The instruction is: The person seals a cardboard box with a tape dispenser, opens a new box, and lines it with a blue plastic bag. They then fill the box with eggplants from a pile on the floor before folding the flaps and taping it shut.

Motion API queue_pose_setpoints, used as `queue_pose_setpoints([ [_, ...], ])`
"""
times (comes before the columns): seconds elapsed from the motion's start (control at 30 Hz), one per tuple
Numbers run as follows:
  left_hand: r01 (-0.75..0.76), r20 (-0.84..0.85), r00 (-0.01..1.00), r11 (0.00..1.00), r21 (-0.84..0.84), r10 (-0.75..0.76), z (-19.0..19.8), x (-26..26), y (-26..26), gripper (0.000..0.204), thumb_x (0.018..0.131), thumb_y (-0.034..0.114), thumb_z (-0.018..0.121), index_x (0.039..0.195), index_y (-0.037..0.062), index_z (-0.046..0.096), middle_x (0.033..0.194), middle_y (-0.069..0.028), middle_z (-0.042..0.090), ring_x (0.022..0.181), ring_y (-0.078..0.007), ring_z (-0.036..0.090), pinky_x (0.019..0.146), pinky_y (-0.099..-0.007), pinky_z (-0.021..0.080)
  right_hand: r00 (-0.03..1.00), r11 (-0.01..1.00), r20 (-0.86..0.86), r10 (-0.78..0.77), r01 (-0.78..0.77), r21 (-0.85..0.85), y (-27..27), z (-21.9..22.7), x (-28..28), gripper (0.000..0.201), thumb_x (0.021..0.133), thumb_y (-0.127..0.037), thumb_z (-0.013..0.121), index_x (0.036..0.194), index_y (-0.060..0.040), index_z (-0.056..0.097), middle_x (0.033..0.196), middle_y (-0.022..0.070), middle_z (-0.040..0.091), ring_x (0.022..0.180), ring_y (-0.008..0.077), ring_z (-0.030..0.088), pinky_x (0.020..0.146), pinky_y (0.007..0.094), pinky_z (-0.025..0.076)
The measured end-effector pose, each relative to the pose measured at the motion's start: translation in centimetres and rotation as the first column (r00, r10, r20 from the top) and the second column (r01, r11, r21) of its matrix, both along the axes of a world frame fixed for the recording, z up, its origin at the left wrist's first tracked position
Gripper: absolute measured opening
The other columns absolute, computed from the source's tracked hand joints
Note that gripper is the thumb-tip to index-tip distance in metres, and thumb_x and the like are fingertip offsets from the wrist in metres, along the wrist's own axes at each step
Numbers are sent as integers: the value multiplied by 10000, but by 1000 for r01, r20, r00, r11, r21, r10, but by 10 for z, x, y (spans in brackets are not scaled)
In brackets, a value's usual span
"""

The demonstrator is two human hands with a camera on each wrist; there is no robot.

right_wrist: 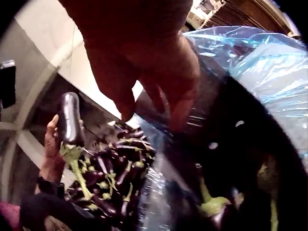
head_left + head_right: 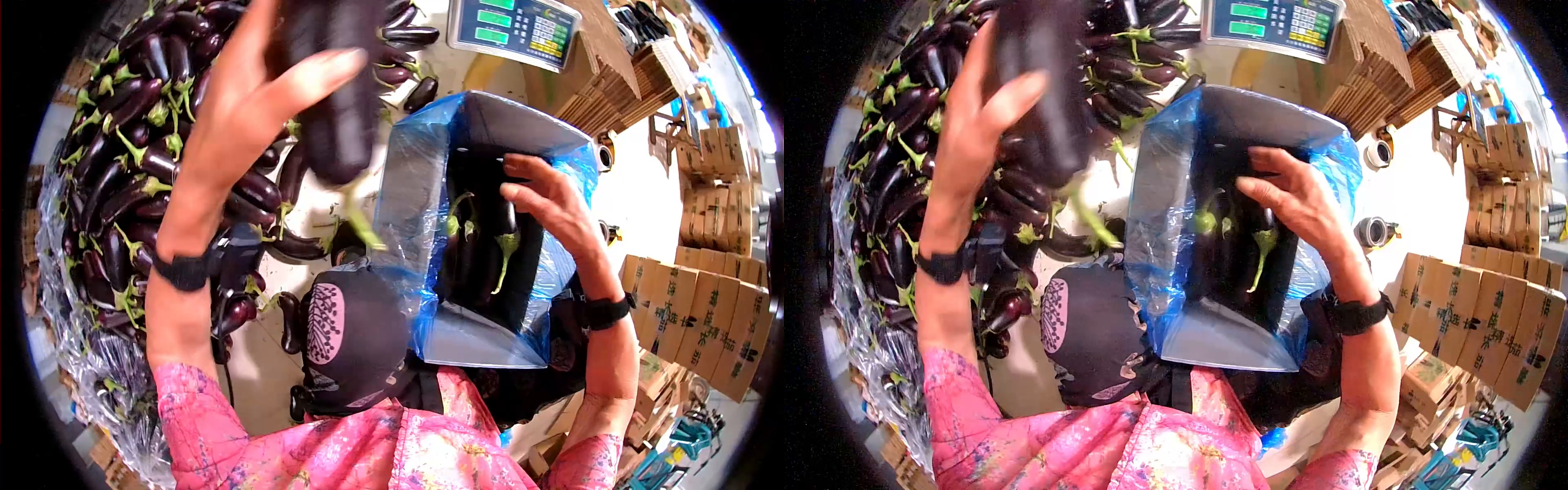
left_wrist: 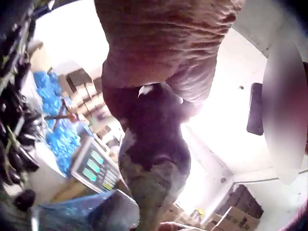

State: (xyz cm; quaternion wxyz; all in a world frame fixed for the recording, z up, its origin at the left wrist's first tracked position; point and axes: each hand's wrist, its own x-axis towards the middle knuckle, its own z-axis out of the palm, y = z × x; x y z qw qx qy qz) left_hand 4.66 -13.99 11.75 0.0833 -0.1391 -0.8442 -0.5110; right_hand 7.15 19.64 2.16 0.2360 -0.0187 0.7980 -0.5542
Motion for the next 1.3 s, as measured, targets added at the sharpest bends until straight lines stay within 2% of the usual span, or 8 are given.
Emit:
queue_pose_setpoints([
  [0.17,452,141,800,740,499,-583,-28,-31,99,621,863,300,737,1320,-26,471,1183,-104,604,1083,-188,587,997,-349,460,980,712,195,50,102,-695,-19,41,19,643,892,-215,723,1430,-9,438,1334,114,589,1208,204,574,1046,366,448],
  [0.33,406,552,476,728,553,-685,-85,-27,115,729,870,314,731,1448,24,396,1290,-117,583,1188,-206,564,985,-373,485,970,843,242,-37,160,-513,-7,20,46,630,887,-182,739,1408,-4,433,1275,93,610,1149,189,593,1003,342,466],
  [0.57,428,601,411,727,537,-686,-101,-34,122,756,861,330,748,1464,45,391,1292,-92,601,1147,-171,574,873,-336,517,965,991,236,-113,125,-40,7,15,71,700,784,-335,848,1221,84,497,1004,185,692,932,209,677,813,336,540],
  [0.7,435,582,440,729,528,-684,-137,-44,132,757,865,305,743,1474,39,380,1276,-81,605,1151,-186,579,907,-354,514,997,922,61,-56,28,387,6,-4,58,809,745,-503,821,1156,111,492,898,244,677,835,316,695,739,393,537],
  [0.83,593,413,799,690,-416,-437,-144,-36,129,633,811,179,691,1361,-45,472,1053,-301,659,1007,-396,664,881,-429,531,983,784,-150,105,11,620,-13,-42,56,724,743,-547,794,1024,48,491,827,247,633,782,451,630,674,490,503],
  [1.0,554,237,827,813,-182,-510,-165,-29,111,502,820,152,684,1276,-22,565,1049,-234,684,973,-346,686,855,-395,546,970,601,-125,206,-24,799,-27,-78,41,792,791,-555,742,1209,37,422,945,259,653,837,463,655,698,518,543],
  [1.2,464,-186,849,865,-189,-495,-174,-12,97,481,802,77,668,1270,12,581,1059,-198,659,927,-359,667,857,-413,540,847,637,-364,387,40,770,-35,-66,17,790,795,-344,762,1394,-4,373,1174,214,563,1046,407,560,850,494,516],
  [1.3,465,-35,884,885,-20,-466,-168,-8,85,361,818,58,670,1171,-7,633,980,-183,690,899,-324,686,818,-391,553,800,718,-357,481,-126,685,-35,-100,4,819,738,-258,806,1397,-22,381,1321,210,505,1151,431,504,966,486,463],
])
